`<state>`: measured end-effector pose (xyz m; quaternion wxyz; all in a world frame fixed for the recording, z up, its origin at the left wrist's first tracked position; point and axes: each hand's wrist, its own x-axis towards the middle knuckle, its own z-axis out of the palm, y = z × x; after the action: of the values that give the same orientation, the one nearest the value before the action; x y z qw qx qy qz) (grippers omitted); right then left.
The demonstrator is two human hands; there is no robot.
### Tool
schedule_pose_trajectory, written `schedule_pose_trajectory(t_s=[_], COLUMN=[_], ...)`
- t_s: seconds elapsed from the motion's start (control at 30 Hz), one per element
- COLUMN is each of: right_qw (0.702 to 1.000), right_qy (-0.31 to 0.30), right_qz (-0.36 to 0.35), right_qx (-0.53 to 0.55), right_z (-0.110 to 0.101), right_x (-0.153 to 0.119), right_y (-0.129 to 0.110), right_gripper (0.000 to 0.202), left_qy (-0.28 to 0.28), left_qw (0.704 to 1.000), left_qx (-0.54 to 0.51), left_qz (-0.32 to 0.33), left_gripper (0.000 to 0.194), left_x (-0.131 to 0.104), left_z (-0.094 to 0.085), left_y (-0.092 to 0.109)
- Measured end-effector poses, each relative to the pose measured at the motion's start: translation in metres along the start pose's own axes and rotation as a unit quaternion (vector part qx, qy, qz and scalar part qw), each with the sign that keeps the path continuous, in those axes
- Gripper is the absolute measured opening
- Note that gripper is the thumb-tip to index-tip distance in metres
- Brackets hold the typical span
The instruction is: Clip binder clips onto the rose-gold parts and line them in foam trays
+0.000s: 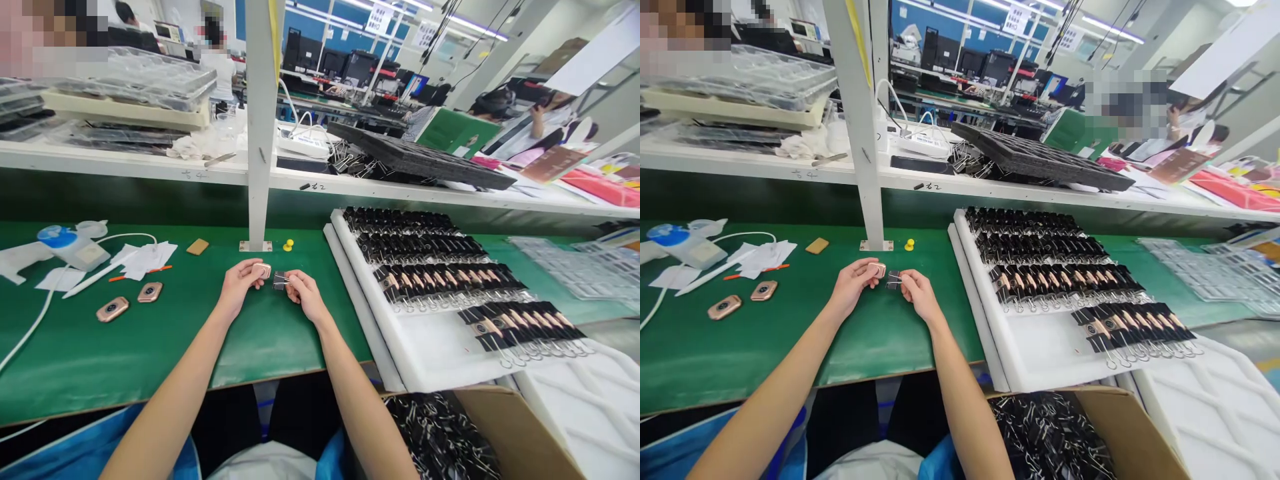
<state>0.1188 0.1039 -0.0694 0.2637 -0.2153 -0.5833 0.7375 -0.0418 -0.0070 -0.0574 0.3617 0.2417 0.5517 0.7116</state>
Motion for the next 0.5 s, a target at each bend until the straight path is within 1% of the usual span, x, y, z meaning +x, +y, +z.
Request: schedule_pose_trajectory(t_s=[0.5], right_qw=[1.0], right_qy=[0.0], right_qz=[-0.001], right_qx=[-0.013], right_z=[0.0016], right_x=[0.0002], right_y=[0.0], right_gripper=[0.038], left_qy=[-0.013], left_qw=[1.0], left_qx=[0.012], left_qz=[0.0], left_gripper=[0.052], left_x=[-0.004], left_z=[0.0056], left_y=[0.004])
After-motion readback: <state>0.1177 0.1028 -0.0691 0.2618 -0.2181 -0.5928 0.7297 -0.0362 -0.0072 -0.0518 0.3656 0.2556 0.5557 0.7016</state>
